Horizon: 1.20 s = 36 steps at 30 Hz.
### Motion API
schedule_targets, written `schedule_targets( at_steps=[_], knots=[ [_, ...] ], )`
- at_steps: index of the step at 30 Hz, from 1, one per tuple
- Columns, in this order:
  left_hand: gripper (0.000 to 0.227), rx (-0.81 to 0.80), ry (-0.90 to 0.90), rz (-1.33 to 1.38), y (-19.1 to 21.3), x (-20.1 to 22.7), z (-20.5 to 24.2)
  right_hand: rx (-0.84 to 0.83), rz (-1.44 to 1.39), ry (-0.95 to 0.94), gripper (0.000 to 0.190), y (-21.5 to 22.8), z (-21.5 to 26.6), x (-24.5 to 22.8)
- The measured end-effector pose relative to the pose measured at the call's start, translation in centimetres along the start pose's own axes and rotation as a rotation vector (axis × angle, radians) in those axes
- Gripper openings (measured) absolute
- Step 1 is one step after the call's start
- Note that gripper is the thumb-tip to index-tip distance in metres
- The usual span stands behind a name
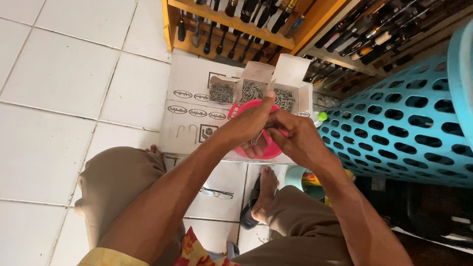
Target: The person sorts small metal hooks and fasteners from a pink bowl into compartments of a white cardboard box. They repeatedly pick up items from the bowl and place them into the box sections, occasionally adjusting the bowl and box.
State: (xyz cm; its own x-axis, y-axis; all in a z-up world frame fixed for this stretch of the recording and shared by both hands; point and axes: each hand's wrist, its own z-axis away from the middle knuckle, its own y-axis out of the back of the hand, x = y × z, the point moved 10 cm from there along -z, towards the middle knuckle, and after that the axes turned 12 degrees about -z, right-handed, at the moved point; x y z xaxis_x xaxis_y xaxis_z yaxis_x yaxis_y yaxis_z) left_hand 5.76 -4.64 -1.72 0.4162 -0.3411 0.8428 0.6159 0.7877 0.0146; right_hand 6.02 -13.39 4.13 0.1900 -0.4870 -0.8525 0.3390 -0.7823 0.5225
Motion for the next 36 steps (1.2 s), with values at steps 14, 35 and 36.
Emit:
schedule_targets(
  at_steps=[14,35,36],
  knots=[
    [0.064,0.252,-0.162,-0.092,3.0,-1.8,-4.7,0.129,-0.19,-0.022,0.025,2.4,-1.7,0.6],
    [0.03,0.848,-0.518,-0.067,10.9,4.3,3.5,0.355,0.073,-0.239,0.021,3.3,-9.6,13.1],
    [0.031,0.852,-0.507,-0.062,11.1,4.2,3.4,0.339,0.092,-0.231,0.021,3.1,-9.4,12.7]
  ],
)
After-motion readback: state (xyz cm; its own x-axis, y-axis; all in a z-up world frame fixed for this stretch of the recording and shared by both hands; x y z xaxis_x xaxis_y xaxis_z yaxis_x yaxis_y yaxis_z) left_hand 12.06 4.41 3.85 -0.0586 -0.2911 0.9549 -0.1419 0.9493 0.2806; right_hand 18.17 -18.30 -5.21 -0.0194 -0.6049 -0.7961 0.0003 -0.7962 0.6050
